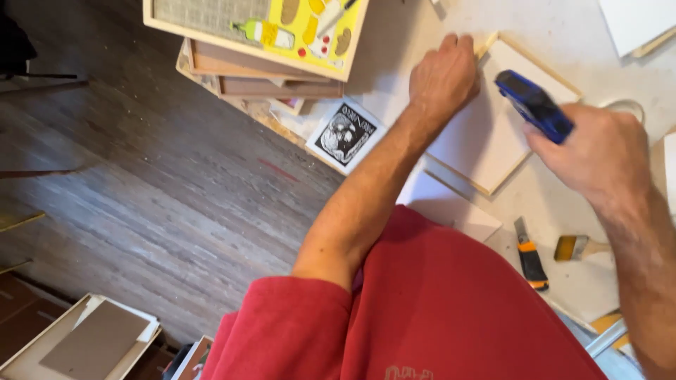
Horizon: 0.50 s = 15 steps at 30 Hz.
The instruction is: Securing the backing board of picture frames using a staple gun on a workshop table.
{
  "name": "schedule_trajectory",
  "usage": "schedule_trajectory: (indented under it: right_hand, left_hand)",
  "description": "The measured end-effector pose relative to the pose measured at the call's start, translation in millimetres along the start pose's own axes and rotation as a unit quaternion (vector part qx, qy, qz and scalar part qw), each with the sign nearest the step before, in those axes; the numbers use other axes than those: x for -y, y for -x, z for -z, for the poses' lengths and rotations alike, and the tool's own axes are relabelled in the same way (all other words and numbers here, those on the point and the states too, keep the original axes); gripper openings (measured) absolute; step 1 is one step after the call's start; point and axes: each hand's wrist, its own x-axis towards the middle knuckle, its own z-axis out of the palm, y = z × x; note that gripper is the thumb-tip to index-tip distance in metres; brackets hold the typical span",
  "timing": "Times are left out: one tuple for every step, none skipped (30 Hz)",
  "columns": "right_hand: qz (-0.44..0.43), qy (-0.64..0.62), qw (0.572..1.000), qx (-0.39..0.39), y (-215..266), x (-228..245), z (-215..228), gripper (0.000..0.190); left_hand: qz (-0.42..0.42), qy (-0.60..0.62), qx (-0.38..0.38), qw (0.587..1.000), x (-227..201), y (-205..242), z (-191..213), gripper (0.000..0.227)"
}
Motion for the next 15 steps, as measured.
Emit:
schedule_trajectory:
  right_hand:
    - [0.013, -0.031, 0.997, -0.066, 20, -14, -14, 0.048]
    - [0.01, -0.038, 0.997, -0.067, 39, -17, -21, 0.048]
    - [-0.044, -0.089, 0.994, -0.055, 58, -21, -28, 0.049]
    - [-0.099, -0.14, 0.984, -0.045, 75, -27, -32, 0.05]
    - [-0.103, -0.145, 0.983, -0.049, 84, -37, -48, 0.05]
    - [-0.113, -0.149, 0.98, -0.067, 95, -46, -64, 0.049]
    - [-0.124, -0.153, 0.977, -0.086, 106, -55, -80, 0.049]
    - [-0.133, -0.16, 0.974, -0.093, 108, -57, -84, 0.049]
    - [-0.135, -0.17, 0.972, -0.092, 110, -58, -89, 0.051]
    - [-0.138, -0.178, 0.971, -0.084, 119, -59, -94, 0.053]
    - [-0.147, -0.182, 0.969, -0.082, 122, -56, -92, 0.053]
    - [-0.173, -0.241, 0.953, -0.062, 121, -52, -89, 0.052]
    - [-0.198, -0.3, 0.932, -0.042, 119, -49, -86, 0.051]
    - [-0.204, -0.306, 0.928, -0.05, 120, -43, -80, 0.051]
    - [-0.187, -0.403, 0.894, -0.061, 120, -38, -73, 0.04]
  left_hand:
    - [0.019, -0.007, 0.014, 1.0, -2, -3, 0, 0.029]
    - [0.017, -0.014, 0.016, 1.0, -5, -4, 2, 0.029]
    - [0.049, -0.008, 0.043, 0.998, -8, -5, 4, 0.033]
    - [0.077, -0.001, 0.068, 0.995, -15, -8, 7, 0.037]
    - [0.072, -0.008, 0.068, 0.995, -16, -12, 5, 0.037]
    - [0.088, -0.007, 0.058, 0.994, -17, -12, 2, 0.036]
    - [0.103, -0.007, 0.049, 0.993, -18, -13, -2, 0.035]
    - [0.092, -0.015, 0.05, 0.994, -18, -17, -4, 0.035]
    - [0.101, -0.022, 0.046, 0.994, -17, -21, -6, 0.038]
    - [0.114, -0.026, 0.048, 0.992, -15, -18, -12, 0.04]
    - [0.108, -0.032, 0.055, 0.992, -7, -21, -18, 0.04]
    - [0.089, -0.032, 0.034, 0.995, 1, -26, -22, 0.038]
    - [0.07, -0.032, 0.014, 0.997, 9, -31, -24, 0.041]
    - [0.059, -0.038, 0.013, 0.997, 14, -23, -18, 0.041]
    - [0.043, 0.026, -0.036, 0.998, 20, -16, -11, 0.031]
